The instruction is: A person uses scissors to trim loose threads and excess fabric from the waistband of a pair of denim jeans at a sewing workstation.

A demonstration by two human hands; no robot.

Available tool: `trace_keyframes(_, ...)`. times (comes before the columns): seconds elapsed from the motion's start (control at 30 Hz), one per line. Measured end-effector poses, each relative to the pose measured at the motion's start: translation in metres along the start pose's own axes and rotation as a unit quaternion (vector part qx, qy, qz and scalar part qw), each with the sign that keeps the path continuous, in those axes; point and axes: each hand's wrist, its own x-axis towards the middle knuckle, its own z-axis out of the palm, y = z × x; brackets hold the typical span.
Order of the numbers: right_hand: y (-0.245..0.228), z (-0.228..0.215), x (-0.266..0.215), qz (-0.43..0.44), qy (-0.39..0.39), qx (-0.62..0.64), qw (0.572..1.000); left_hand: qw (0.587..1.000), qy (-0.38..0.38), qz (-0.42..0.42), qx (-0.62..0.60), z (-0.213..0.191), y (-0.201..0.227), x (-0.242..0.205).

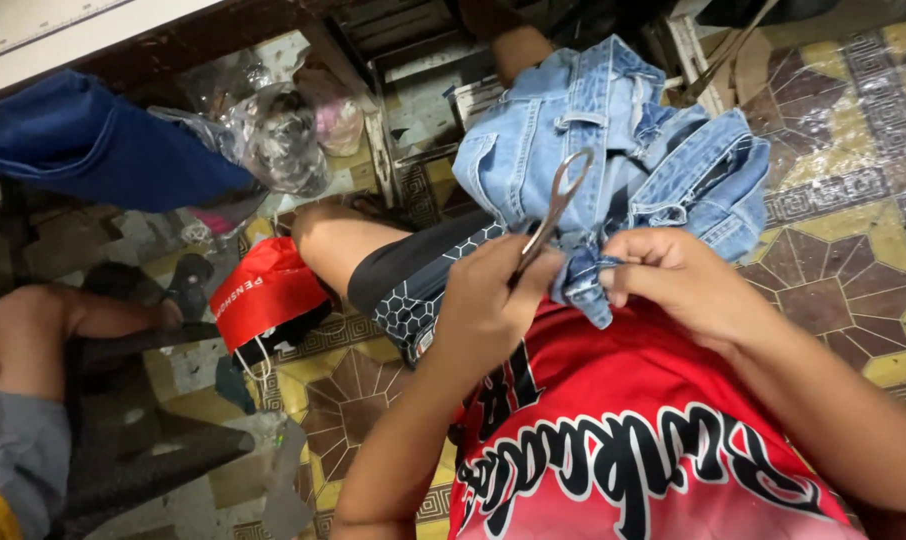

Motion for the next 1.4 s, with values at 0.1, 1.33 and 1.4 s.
trace_keyframes(0.1,-0.016,0.002,-0.007,0.009,-0.014,-0.018,1.0,0.982,-0.063,-0.151,0.098,-0.011,0.023,-0.029)
trace_keyframes(1.33,-0.023,0.03,-0.012,-0.115,0.073,-0.115,0.984,0.937,0.096,0.005,0.336,0.045,-0.008,-0.046)
trace_keyframes(1.4,-0.017,0.027,-0.009,-0.13,0.07,-0.139,0.979,0.939,0.111,0.019,0.325,0.043,-0.005,-0.041)
